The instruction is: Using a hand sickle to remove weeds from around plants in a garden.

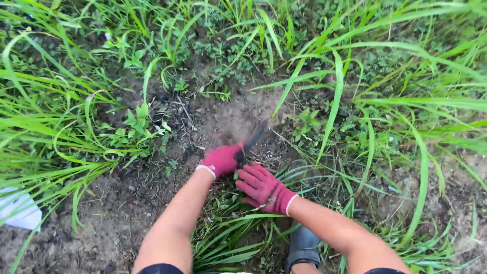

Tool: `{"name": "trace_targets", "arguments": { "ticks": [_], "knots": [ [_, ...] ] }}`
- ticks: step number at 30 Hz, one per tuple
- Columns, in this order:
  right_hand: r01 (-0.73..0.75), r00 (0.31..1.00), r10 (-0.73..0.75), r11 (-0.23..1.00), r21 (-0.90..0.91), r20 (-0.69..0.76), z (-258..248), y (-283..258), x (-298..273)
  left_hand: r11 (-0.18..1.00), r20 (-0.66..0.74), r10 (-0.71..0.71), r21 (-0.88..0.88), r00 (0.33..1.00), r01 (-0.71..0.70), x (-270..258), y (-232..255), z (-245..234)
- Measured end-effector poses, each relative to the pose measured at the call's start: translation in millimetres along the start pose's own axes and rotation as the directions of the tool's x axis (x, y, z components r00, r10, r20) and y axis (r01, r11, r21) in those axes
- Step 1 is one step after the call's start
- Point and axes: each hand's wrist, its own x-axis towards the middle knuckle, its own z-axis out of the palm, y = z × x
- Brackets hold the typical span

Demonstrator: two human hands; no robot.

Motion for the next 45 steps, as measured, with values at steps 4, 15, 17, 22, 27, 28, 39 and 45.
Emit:
{"name": "trace_targets", "arguments": {
  "ticks": [4,15,17,22,27,28,39,45],
  "knots": [
    [0.073,0.985,-0.082,0.995,0.065,0.149,-64.1,16.2,0.1,0.999,-0.026,0.004,-0.035,1.0,-0.005,-14.4,-0.9,-25.2],
    [-0.129,0.981,0.124,0.991,0.022,0.152,-109.9,82.8,3.1,0.968,-0.03,-0.163,-0.196,0.986,0.154,-63.2,13.4,-8.4],
    [-0.137,0.979,0.14,0.99,-0.026,0.147,-65.4,132.5,27.9,0.919,-0.005,-0.269,-0.301,0.963,0.256,-81.3,24.7,-17.5],
    [-0.364,0.924,0.382,0.897,-0.252,0.023,-71.6,191.0,48.6,0.839,-0.039,-0.444,-0.369,0.895,0.4,-78.3,-17.8,12.5],
    [-0.706,0.518,0.813,0.582,-0.403,0.268,-62.9,187.9,-10.1,0.647,0.063,-0.655,-0.467,0.753,0.603,-49.8,76.0,-73.0],
    [-0.7,0.515,0.81,0.586,-0.407,0.282,-54.3,190.3,-25.6,0.637,0.076,-0.659,-0.473,0.749,0.609,-32.6,57.3,-60.4],
    [-0.723,0.65,0.756,0.648,-0.241,0.082,-53.3,159.4,-69.7,0.981,-0.269,0.162,0.143,0.949,-0.127,85.9,30.7,84.0],
    [-0.691,0.688,0.72,0.69,-0.215,0.097,-48.2,164.4,-87.7,0.69,-0.068,-0.343,-0.695,0.937,0.202,40.9,99.3,-17.5]
  ]
}}
